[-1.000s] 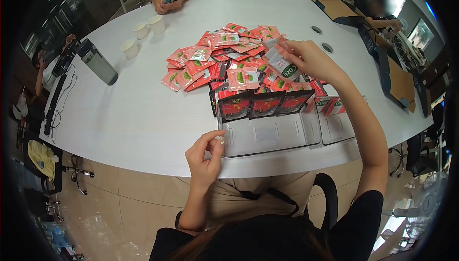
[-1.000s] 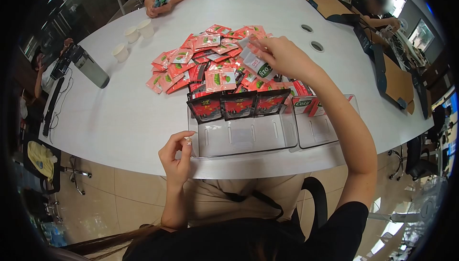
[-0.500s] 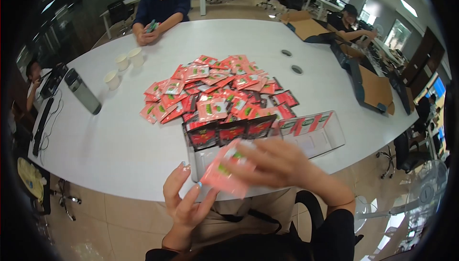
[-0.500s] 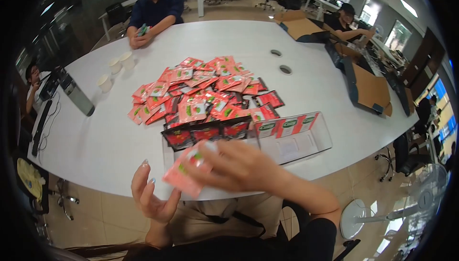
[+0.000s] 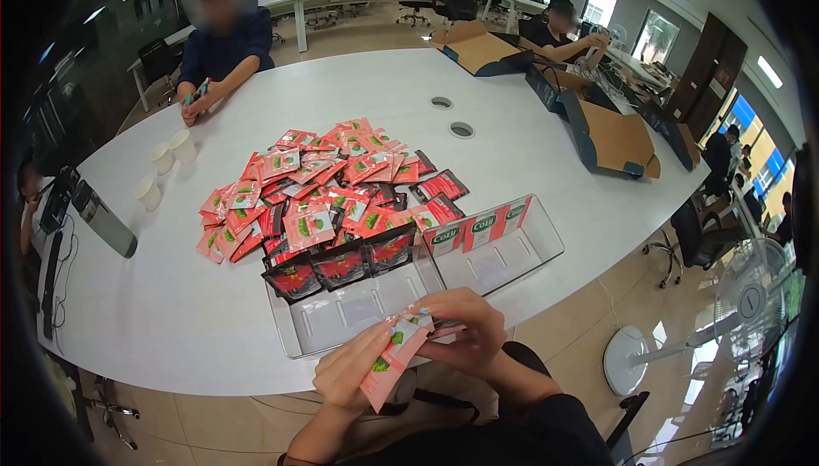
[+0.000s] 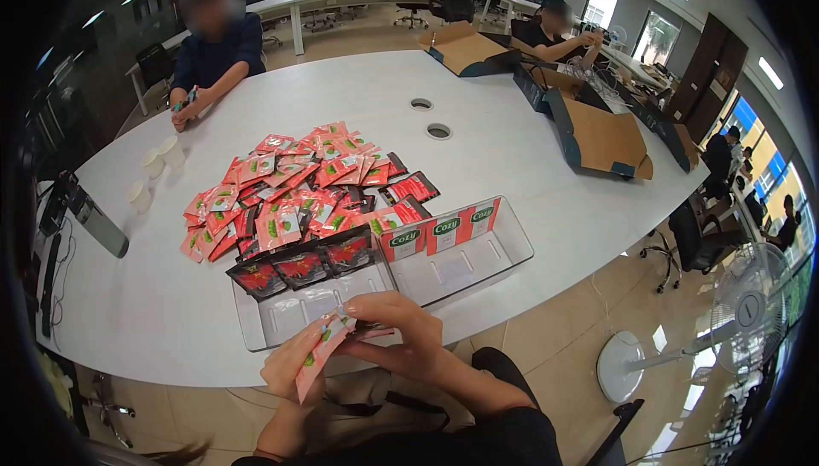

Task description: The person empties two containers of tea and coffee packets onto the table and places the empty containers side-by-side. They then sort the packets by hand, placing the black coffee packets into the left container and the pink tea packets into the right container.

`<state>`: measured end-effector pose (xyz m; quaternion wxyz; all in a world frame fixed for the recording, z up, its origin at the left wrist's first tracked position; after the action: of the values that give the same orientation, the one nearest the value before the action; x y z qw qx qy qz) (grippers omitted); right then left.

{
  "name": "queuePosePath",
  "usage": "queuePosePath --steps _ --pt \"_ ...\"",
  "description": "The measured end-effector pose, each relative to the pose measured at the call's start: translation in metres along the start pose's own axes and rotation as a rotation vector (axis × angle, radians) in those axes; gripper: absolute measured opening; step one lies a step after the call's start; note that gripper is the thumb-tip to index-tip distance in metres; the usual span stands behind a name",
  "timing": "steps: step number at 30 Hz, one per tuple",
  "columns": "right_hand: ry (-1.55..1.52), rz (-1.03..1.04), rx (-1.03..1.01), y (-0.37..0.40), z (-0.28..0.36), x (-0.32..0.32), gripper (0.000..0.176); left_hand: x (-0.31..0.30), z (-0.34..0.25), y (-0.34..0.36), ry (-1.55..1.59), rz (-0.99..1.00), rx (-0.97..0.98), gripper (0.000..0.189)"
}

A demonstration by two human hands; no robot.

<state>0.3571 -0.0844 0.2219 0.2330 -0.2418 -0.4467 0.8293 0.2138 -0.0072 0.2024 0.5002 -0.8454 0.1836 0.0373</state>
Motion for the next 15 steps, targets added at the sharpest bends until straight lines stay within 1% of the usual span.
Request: queuePosePath --steps 2,5,6,8,9,12,14,15 --pt "0.041 0.031 0.019 0.004 -0.004 -0.001 0.057 0.006 0.005 0.004 0.003 -0.005 0.016 0.036" --pt "-0.209 -0.154 0.217 0.018 -0.017 -0.003 0.049 0.010 0.011 0.010 0.018 0.006 0.018 0.037" --pt "-0.267 -0.220 0.200 0.022 -0.018 -0.003 0.045 0.011 0.011 0.012 0.026 0.014 0.016 0.037" --pt "-0.380 -0.351 0.167 0.033 -0.025 -0.005 0.038 0.014 0.010 0.016 0.004 0.082 -0.046 0.033" --pt "-0.320 -0.310 0.164 0.038 -0.029 -0.005 0.037 0.016 0.010 0.018 -0.006 0.116 -0.078 0.031" --pt "-0.128 -0.213 0.140 0.045 -0.032 -0.008 0.032 0.020 0.012 0.023 0.009 0.053 0.050 0.037" --pt "0.022 -0.182 0.109 0.043 -0.026 -0.011 0.027 0.021 0.014 0.021 0.006 0.014 0.069 0.034" --pt "-0.010 -0.263 0.147 0.043 -0.027 -0.014 0.019 0.022 0.015 0.021 0.005 -0.006 0.080 0.032"
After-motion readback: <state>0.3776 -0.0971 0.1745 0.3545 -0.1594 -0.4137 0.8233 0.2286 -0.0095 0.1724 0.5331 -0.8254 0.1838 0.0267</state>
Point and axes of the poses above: each hand's wrist, its own y-axis away from the middle knuckle, its own x-axis out of the palm, z = x × y, the point moved 6 cm from there along -y, towards the middle knuckle, and after that the axes turned 4 degrees about -x, right-handed, at the moved point
